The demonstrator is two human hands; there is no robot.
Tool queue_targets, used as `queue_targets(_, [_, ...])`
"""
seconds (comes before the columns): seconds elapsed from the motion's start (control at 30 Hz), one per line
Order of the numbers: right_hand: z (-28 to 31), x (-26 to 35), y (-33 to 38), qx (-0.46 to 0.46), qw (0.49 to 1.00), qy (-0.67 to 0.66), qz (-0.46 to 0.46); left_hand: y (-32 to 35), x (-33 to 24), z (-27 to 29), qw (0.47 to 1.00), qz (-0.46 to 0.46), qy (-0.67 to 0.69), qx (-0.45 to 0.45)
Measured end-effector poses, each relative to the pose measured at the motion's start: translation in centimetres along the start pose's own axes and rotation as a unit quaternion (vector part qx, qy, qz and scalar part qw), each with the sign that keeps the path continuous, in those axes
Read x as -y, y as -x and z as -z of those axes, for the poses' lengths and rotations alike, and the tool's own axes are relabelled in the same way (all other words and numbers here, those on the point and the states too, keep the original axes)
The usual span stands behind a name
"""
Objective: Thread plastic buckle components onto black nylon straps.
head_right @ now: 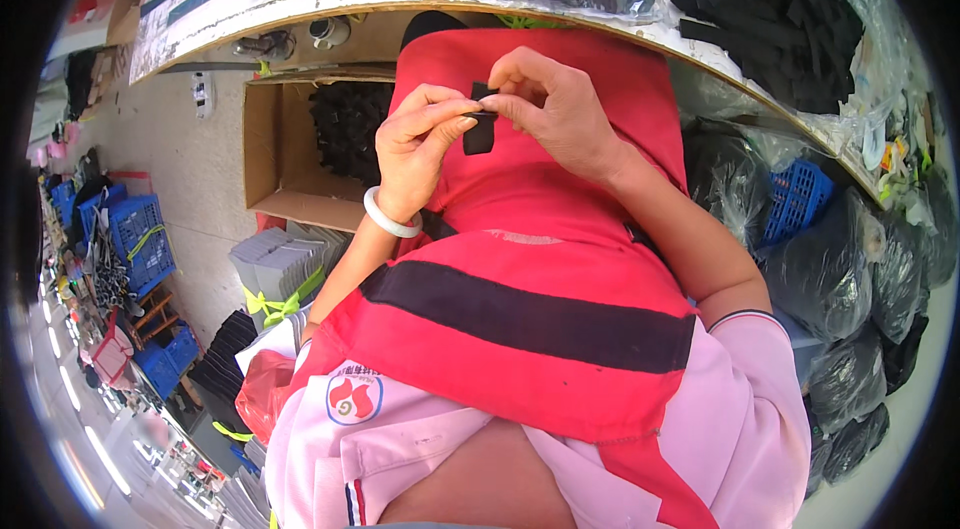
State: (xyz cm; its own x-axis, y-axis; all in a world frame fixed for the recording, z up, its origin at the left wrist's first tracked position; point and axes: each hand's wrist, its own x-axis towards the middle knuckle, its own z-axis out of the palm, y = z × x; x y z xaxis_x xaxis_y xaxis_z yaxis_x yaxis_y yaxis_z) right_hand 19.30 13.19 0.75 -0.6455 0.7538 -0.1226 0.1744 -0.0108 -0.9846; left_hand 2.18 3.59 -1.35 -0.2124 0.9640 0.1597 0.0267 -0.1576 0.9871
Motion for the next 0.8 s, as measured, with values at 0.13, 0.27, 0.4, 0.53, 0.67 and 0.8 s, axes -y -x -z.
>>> queue_targets(0.13, [0.8,0.9,-0.4,0.055,0.996,-0.016,-0.073,0.3,-0.1,0.0,1.0,-0.02,-0.019,0.009])
queue_targets(0.27, [1.3,0.2,-0.6,0.093,0.992,-0.053,-0.068,0.6,-0.2,0.0,1.0,0.002,-0.015,0.022])
queue_targets(0.4, [1.2,0.3,-0.7,0.076,0.989,-0.081,-0.092,0.7,-0.3,0.0,1.0,-0.014,-0.009,0.02])
queue_targets(0.53, [0.8,0.2,-0.9,0.059,0.986,-0.126,-0.089,0.5,-1.0,0.4,0.999,-0.017,-0.023,0.027])
queue_targets(0.67, [-0.8,-1.5,-1.6,0.073,0.987,-0.129,-0.062,1.5,-3.2,3.2,0.987,0.05,-0.098,0.117])
queue_targets(0.8, [-2.4,-2.8,-1.6,0.129,0.99,-0.042,-0.024,4.4,-2.5,9.2,0.957,0.167,-0.212,0.109])
